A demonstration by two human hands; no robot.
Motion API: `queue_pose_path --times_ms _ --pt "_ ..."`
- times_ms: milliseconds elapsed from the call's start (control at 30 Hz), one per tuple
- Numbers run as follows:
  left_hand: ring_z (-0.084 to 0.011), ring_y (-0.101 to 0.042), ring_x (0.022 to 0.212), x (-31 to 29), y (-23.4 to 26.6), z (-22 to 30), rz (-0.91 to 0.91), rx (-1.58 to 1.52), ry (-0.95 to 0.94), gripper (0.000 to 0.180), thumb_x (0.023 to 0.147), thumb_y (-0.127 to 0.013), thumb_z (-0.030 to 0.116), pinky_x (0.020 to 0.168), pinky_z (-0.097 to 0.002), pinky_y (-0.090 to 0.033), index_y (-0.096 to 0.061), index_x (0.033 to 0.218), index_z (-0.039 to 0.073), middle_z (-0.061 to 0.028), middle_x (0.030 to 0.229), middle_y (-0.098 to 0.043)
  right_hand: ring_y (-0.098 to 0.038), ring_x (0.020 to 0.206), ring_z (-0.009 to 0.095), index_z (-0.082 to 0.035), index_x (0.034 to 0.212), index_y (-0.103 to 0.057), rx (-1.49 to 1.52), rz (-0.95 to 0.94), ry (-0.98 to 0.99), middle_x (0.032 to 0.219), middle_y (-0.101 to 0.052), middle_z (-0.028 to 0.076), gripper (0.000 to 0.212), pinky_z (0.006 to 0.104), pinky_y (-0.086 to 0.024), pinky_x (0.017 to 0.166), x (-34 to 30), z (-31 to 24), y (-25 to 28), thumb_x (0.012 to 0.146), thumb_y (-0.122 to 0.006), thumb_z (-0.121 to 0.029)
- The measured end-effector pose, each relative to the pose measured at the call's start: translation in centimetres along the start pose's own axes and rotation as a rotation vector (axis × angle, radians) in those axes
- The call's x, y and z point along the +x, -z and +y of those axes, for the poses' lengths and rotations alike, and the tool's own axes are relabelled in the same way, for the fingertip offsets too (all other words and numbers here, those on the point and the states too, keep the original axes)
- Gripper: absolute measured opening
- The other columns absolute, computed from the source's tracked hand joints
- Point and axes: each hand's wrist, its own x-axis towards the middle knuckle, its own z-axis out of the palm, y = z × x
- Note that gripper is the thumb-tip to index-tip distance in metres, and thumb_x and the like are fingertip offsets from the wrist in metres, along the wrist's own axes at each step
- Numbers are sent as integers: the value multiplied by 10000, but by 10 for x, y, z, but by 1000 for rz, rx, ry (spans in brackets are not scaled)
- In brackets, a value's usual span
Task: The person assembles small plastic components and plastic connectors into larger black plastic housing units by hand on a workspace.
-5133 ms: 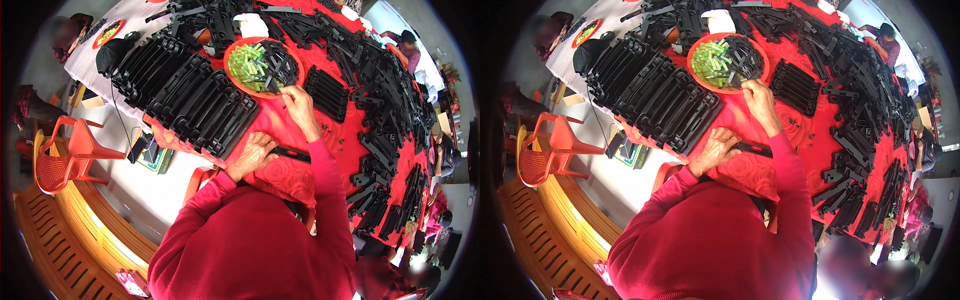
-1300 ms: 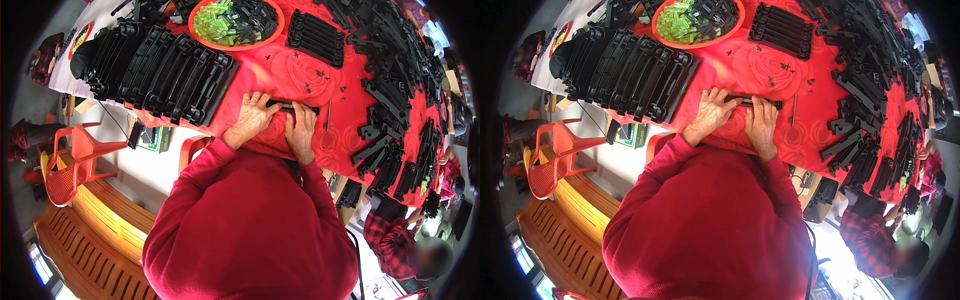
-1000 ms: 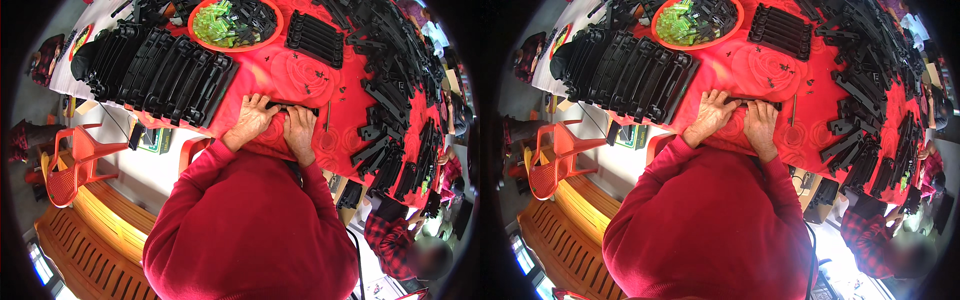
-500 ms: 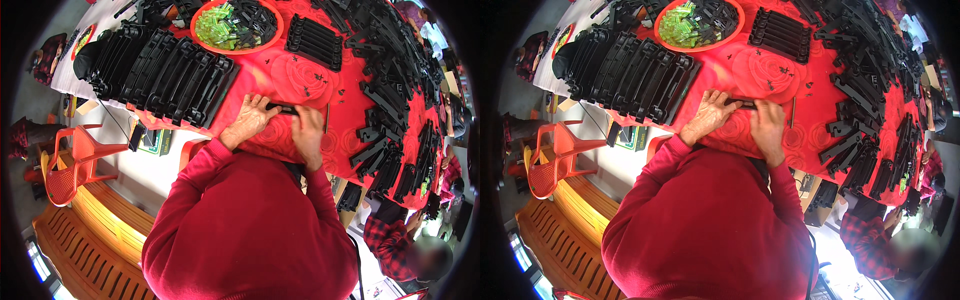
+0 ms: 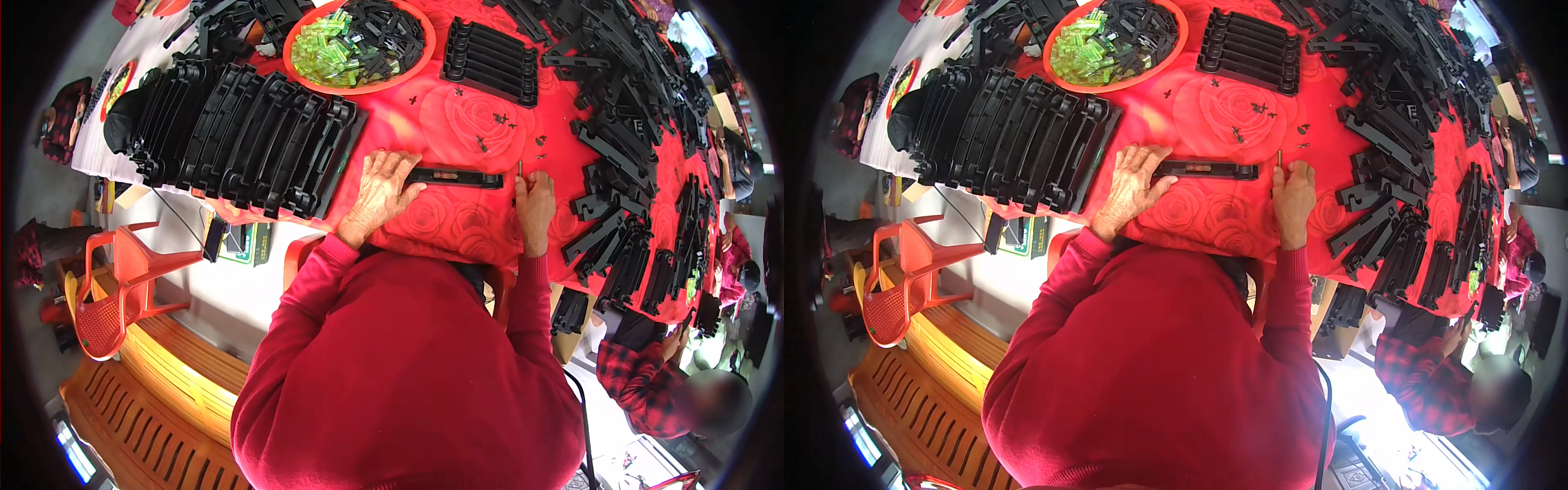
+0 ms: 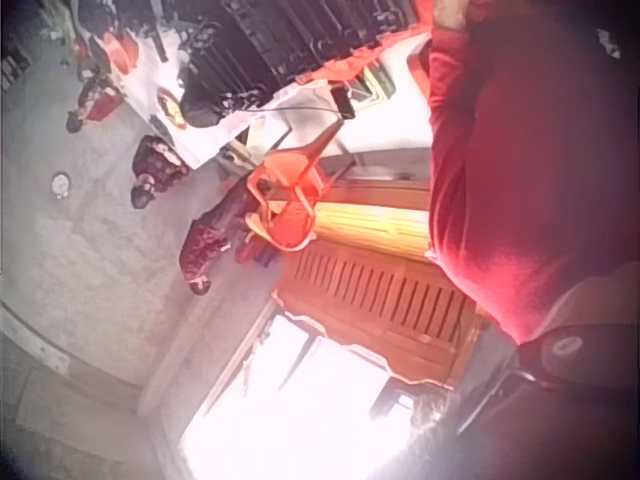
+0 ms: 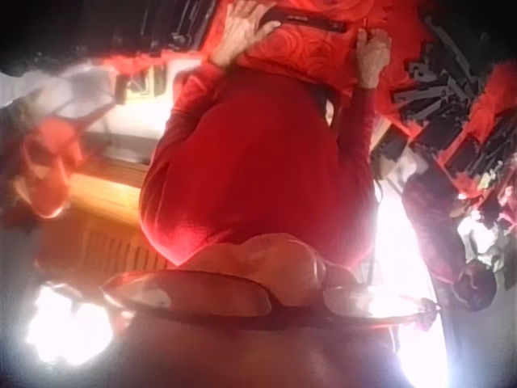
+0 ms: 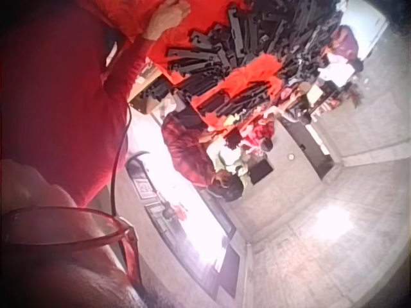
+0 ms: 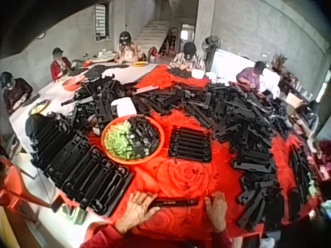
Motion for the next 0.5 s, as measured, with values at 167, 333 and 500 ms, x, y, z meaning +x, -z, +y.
queue_pose_path --times_ms 167,333,500 --pt "-290 -511 982 3 -2 0 3 21 -56 442 754 -681 320 872 -439 -367 -588 1111 78 -94 1028 -577 -592 739 377 -29 843 -528 -100 -104 10 803 -594 157 213 462 -461 620 16 4 -6 791 -674 -175" --pt "-288 -508 993 0 -4 -2 -3 18 -38 414 752 -682 323 882 -436 -363 -604 1080 84 -86 1022 -572 -611 631 241 -13 785 -539 144 -153 -29 752 -623 118 149 356 -474 574 21 7 -2 811 -653 -107" --pt "-285 -505 1003 -1 -4 -3 15 31 -41 408 742 -687 319 891 -434 -360 -610 1065 82 -77 1020 -567 -589 644 138 -13 843 -555 1219 -17 -131 779 -629 80 30 289 -509 638 16 -9 14 845 -546 16"
